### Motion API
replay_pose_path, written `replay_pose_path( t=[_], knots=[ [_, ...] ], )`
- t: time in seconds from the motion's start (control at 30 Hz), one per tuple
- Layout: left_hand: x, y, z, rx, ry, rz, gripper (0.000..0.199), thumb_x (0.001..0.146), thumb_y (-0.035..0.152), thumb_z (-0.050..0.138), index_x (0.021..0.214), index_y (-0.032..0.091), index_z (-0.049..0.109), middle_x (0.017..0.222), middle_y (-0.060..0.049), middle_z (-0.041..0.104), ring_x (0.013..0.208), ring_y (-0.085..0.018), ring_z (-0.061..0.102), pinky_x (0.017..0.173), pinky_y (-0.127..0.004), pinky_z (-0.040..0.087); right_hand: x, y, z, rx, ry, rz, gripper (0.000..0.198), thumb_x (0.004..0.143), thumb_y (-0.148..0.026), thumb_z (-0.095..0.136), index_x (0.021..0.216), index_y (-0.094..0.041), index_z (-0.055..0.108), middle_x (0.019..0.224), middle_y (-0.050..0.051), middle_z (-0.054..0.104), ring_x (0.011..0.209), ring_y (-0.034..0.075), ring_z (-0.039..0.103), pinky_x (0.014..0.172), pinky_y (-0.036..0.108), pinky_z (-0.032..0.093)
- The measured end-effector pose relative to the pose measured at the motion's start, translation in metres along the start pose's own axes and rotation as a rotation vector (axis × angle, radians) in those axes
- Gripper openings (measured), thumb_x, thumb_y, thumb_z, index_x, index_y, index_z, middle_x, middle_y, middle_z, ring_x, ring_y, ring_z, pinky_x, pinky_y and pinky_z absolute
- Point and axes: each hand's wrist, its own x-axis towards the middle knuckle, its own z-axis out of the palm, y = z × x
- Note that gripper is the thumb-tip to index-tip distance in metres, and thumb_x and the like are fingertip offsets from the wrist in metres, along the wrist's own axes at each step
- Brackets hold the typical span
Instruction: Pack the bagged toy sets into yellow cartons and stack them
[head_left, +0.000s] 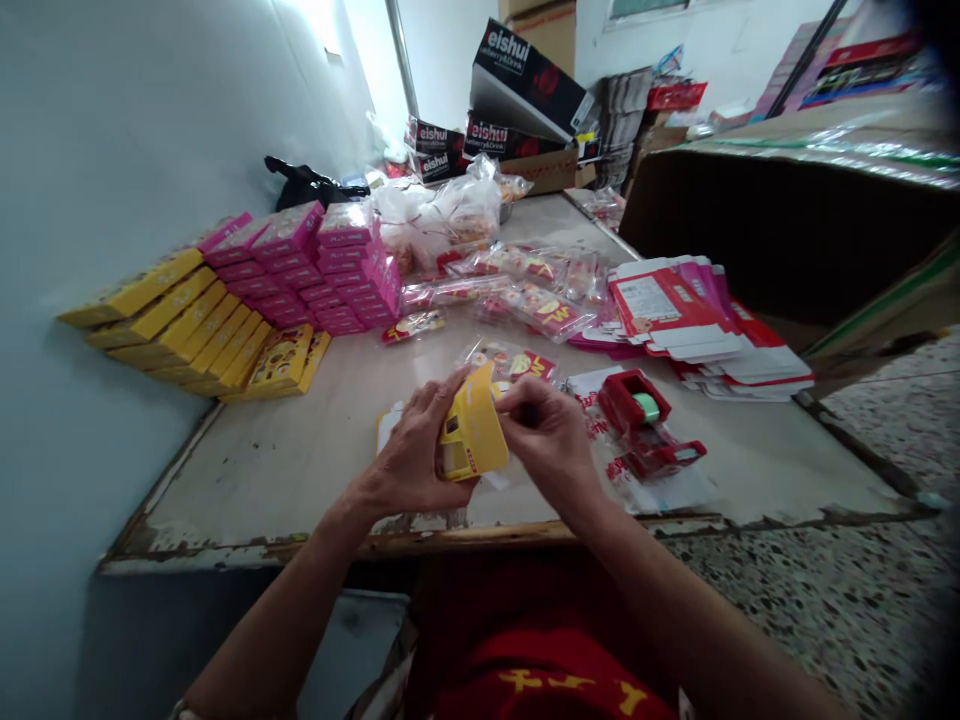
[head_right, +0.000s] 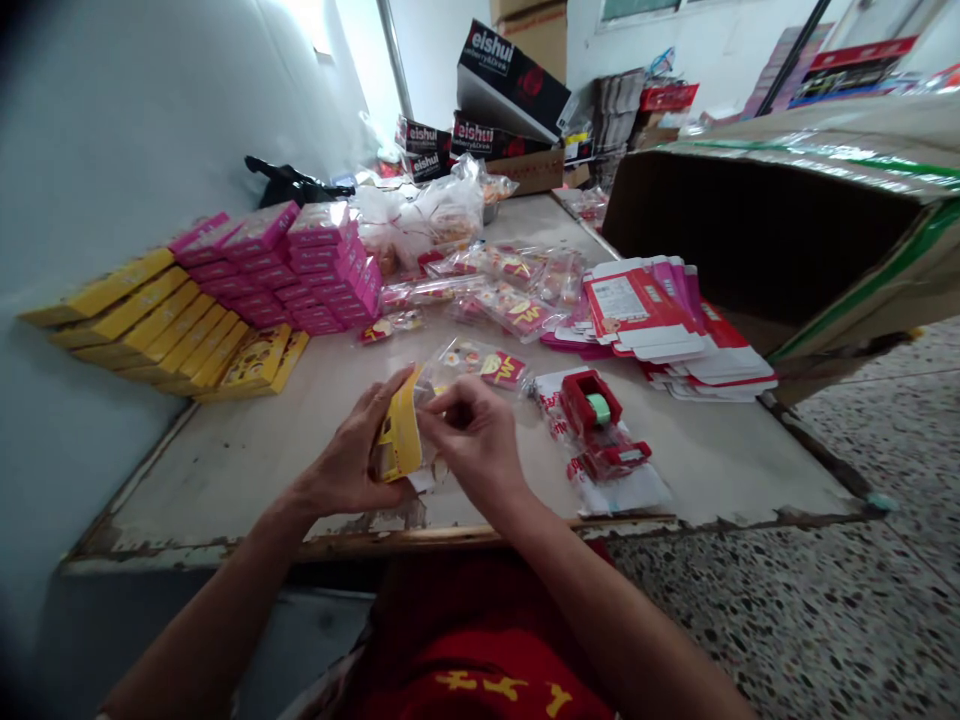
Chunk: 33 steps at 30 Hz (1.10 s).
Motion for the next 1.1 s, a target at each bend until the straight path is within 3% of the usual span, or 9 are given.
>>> replay_pose_path(
  t=[0.07, 0.17, 0.3, 0.4, 0.47, 0.63, 0.73, 0.93, 1.1],
  knots=[
    [-0.008, -0.008, 0.012, -0.309, 0.009, -0.047, 0.100, 0.059, 0.030, 0.083, 0.153, 0.029, 0.047, 0.132, -0.010, 0.064, 0.119, -0.038, 0.061, 0.104, -0.054, 0.052, -0.001, 0.005, -0.015, 0.057, 0.066, -0.064, 0.026, 0.080, -0.033, 0.081, 0.095, -0.025, 0.062, 0.096, 0.002, 0.067, 0.087, 0.018, 0.063, 0.075, 0.028, 0.052],
    [-0.018, -0.022, 0.045, -0.694, 0.180, -0.206, 0.062, 0.074, 0.047, 0.079, 0.131, 0.026, 0.067, 0.104, -0.009, 0.075, 0.098, -0.035, 0.072, 0.085, -0.050, 0.061, -0.008, 0.027, -0.028, 0.134, -0.035, -0.067, 0.050, 0.084, -0.035, 0.080, 0.127, -0.031, 0.055, 0.129, 0.007, 0.066, 0.118, 0.023, 0.063, 0.097, 0.036, 0.053],
    [-0.017, -0.023, 0.092, -0.794, 0.465, -0.312, 0.043, 0.096, 0.046, 0.062, 0.135, 0.030, 0.059, 0.111, -0.007, 0.074, 0.103, -0.027, 0.072, 0.086, -0.042, 0.062, -0.022, 0.058, -0.021, 0.093, -0.004, -0.009, 0.065, 0.094, -0.039, 0.068, 0.151, -0.036, 0.037, 0.129, 0.008, 0.067, 0.115, 0.025, 0.067, 0.097, 0.042, 0.056],
    [-0.012, -0.015, 0.107, -0.798, 0.764, -0.342, 0.056, 0.091, 0.035, 0.073, 0.141, 0.036, 0.047, 0.121, -0.004, 0.067, 0.109, -0.021, 0.069, 0.094, -0.036, 0.059, -0.026, 0.067, -0.015, 0.038, 0.037, -0.024, 0.071, 0.098, -0.040, 0.062, 0.159, -0.038, 0.027, 0.134, 0.011, 0.062, 0.118, 0.027, 0.066, 0.098, 0.044, 0.057],
    [-0.009, -0.010, 0.109, -0.784, 0.874, -0.335, 0.056, 0.089, 0.032, 0.076, 0.138, 0.036, 0.049, 0.122, -0.005, 0.064, 0.109, -0.019, 0.068, 0.094, -0.034, 0.057, -0.025, 0.067, -0.013, 0.045, 0.004, -0.030, 0.075, 0.099, -0.040, 0.060, 0.162, -0.039, 0.020, 0.136, 0.011, 0.061, 0.120, 0.027, 0.065, 0.100, 0.045, 0.056],
    [-0.010, -0.005, 0.105, -0.679, 0.807, -0.223, 0.050, 0.099, 0.036, 0.063, 0.145, 0.038, 0.044, 0.137, -0.007, 0.057, 0.120, -0.021, 0.063, 0.100, -0.035, 0.054, -0.021, 0.068, -0.012, 0.033, 0.005, -0.090, 0.074, 0.100, -0.042, 0.056, 0.162, -0.038, 0.017, 0.146, 0.012, 0.056, 0.134, 0.029, 0.056, 0.109, 0.049, 0.050],
    [-0.014, -0.008, 0.106, -0.510, 0.771, -0.168, 0.044, 0.101, 0.040, 0.057, 0.144, 0.035, 0.046, 0.134, -0.009, 0.057, 0.126, -0.024, 0.058, 0.106, -0.040, 0.050, -0.022, 0.073, -0.014, -0.051, 0.045, -0.113, 0.057, 0.100, -0.044, 0.054, 0.153, -0.038, 0.035, 0.148, 0.009, 0.053, 0.137, 0.029, 0.052, 0.112, 0.048, 0.046],
    [-0.025, -0.012, 0.096, -0.250, 0.731, -0.029, 0.019, 0.103, 0.041, 0.050, 0.116, 0.030, 0.057, 0.115, -0.008, 0.057, 0.115, -0.025, 0.056, 0.103, -0.045, 0.049, -0.021, 0.068, -0.021, -0.238, 0.041, -0.254, 0.021, 0.101, -0.046, 0.048, 0.113, -0.032, 0.058, 0.116, 0.006, 0.059, 0.109, 0.026, 0.058, 0.092, 0.040, 0.052],
    [-0.021, 0.004, 0.071, -0.332, 0.659, -0.109, 0.017, 0.101, 0.036, 0.057, 0.089, 0.024, 0.059, 0.097, -0.004, 0.060, 0.095, -0.021, 0.060, 0.088, -0.037, 0.052, -0.012, 0.037, -0.029, -0.398, -0.027, -0.411, 0.017, 0.102, -0.033, 0.050, 0.090, -0.026, 0.059, 0.120, 0.007, 0.055, 0.114, 0.026, 0.056, 0.099, 0.043, 0.048]
  ],
)
